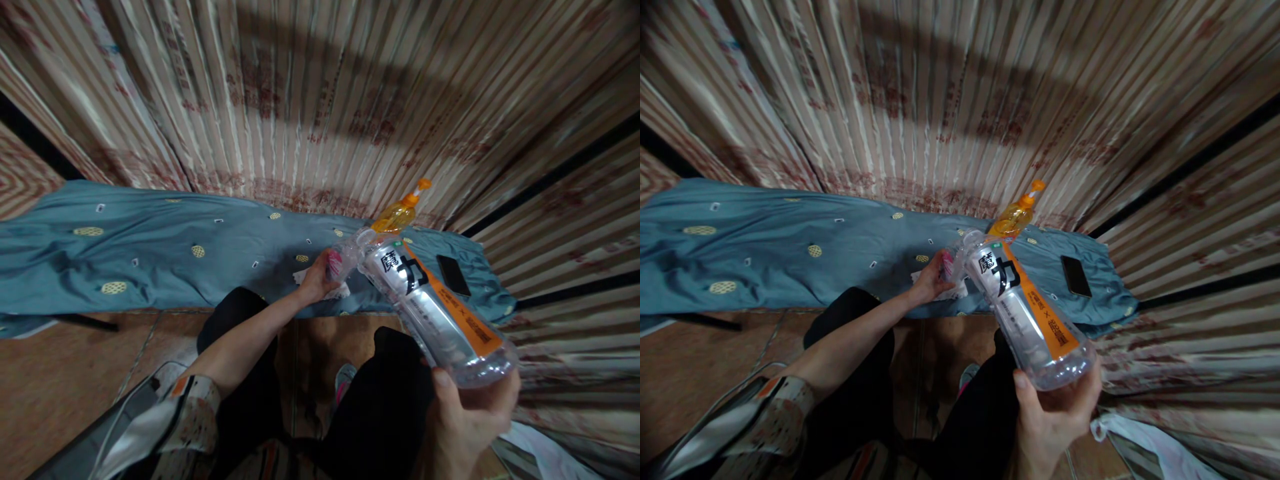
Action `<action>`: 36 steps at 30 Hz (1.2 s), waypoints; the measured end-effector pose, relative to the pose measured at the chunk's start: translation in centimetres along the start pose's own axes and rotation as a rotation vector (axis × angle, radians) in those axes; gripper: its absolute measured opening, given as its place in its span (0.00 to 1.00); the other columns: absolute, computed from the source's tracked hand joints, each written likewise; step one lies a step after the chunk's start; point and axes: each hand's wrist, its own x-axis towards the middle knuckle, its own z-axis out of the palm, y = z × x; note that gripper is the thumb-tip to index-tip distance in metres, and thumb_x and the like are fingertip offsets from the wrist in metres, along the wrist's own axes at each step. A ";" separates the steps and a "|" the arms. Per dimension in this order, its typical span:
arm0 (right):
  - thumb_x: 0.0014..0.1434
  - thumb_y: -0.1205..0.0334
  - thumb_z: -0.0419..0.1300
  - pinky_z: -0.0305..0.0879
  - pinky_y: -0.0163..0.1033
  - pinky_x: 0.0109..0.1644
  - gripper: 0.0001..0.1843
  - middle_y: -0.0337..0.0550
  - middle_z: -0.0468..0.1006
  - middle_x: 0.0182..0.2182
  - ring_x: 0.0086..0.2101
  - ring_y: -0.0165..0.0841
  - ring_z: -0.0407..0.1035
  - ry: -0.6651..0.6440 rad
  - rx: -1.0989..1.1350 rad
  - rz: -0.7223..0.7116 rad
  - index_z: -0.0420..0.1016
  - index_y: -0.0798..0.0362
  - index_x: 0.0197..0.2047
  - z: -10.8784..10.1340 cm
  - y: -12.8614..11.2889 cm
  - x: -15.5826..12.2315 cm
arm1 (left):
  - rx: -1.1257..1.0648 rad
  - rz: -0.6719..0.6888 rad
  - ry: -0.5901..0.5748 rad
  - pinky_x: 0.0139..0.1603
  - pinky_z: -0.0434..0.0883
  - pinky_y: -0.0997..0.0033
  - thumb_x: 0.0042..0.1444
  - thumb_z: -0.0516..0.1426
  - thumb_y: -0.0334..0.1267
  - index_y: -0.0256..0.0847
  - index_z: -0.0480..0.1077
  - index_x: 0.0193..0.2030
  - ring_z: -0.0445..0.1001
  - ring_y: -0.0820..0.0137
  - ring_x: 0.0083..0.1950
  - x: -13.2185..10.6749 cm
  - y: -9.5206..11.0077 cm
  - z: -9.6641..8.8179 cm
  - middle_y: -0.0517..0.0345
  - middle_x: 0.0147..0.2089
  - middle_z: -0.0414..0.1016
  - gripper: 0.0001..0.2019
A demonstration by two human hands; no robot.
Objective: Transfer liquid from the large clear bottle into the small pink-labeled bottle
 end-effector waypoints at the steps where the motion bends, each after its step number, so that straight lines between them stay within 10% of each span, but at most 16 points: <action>1: 0.45 0.36 0.96 0.59 0.85 0.92 0.70 0.62 0.86 0.72 0.76 0.67 0.80 0.004 0.007 0.007 0.77 0.55 0.82 0.1 -0.1 0.0 | -0.007 0.005 0.005 0.96 0.76 0.23 0.45 0.83 0.35 0.43 0.76 0.85 0.80 0.29 0.90 0.0 0.0 0.0 0.36 0.84 0.85 0.57; 36: 0.49 0.33 0.94 0.66 0.85 0.89 0.71 0.67 0.83 0.77 0.75 0.67 0.81 -0.022 -0.026 -0.024 0.75 0.54 0.85 -0.2 0.2 0.0 | 0.012 0.038 0.017 0.95 0.78 0.22 0.47 0.85 0.37 0.44 0.76 0.86 0.80 0.30 0.90 0.2 -1.5 0.2 0.35 0.87 0.83 0.57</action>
